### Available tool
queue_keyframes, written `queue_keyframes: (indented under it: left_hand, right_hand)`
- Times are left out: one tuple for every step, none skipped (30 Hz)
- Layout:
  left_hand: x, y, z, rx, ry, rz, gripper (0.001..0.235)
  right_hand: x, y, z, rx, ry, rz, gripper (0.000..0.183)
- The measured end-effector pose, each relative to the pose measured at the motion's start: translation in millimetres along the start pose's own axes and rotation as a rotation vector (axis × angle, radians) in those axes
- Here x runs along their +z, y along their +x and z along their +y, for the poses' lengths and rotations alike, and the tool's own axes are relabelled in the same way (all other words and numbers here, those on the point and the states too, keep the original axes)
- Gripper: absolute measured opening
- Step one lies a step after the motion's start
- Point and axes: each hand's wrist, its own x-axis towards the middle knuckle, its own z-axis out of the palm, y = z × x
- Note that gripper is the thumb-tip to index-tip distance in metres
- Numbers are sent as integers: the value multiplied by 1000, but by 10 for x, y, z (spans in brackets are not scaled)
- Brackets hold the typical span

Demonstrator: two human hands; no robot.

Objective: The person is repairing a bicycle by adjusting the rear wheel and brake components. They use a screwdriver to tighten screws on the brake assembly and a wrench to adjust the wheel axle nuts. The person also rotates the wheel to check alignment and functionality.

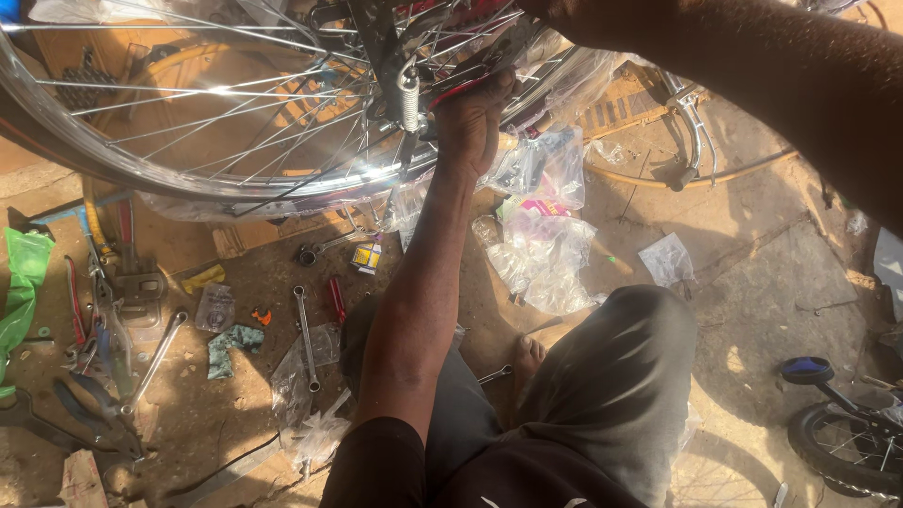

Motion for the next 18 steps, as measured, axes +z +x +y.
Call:
queue_keyframes:
  left_hand:
    - [-22,-12,1,-15,4,14,33]
    - [-28,-12,-2,-33,5,25,33]
    - [-35,-18,7,-24,7,20,34]
    - [-19,-19,-8,-15,4,13,35]
    - [-4,-26,-16,-7,1,7,36]
    - [7,-11,-4,-1,18,0,36]
    - [17,-18,-1,4,35,-7,36]
    - [14,-39,14,6,55,-9,36]
    - [20,-26,28,25,49,-5,38]
    - [29,-45,20,41,38,3,41]
    - [36,-70,18,56,28,11,43]
    - [55,-55,31,41,34,15,44]
    - [72,-50,46,26,41,19,44]
    - [83,-64,54,10,47,23,45]
    - [93,-76,57,6,47,26,46]
    - [97,-81,62,4,48,30,47]
    - [98,-81,63,2,49,35,47]
    - [95,-70,65,5,50,24,47]
  right_hand:
    - [18,15,-23,-1,9,-5,22]
    - [23,23,-26,-4,7,-10,22]
    - [27,31,-31,-4,6,-13,22]
    - [20,27,-22,-3,5,-19,22]
    - [17,16,-22,-1,1,-22,22]
    - [1,36,-15,-2,-4,-19,21]
    - [5,34,-23,-3,-11,-20,21]
    - [10,45,-28,-2,-8,-19,21]
    - [19,57,-36,-1,-10,-20,21]
    - [34,49,-43,0,-11,-26,21]
    - [48,45,-51,1,-13,-32,21]
    - [34,56,-42,2,-18,-28,21]
    - [17,70,-32,2,-29,-27,21]
    - [19,63,-32,2,-30,-25,21]
    - [22,53,-30,6,-37,-24,21]
    - [26,53,-31,7,-42,-23,21]
    - [30,50,-30,9,-46,-20,21]
    - [31,57,-34,6,-56,-15,21]
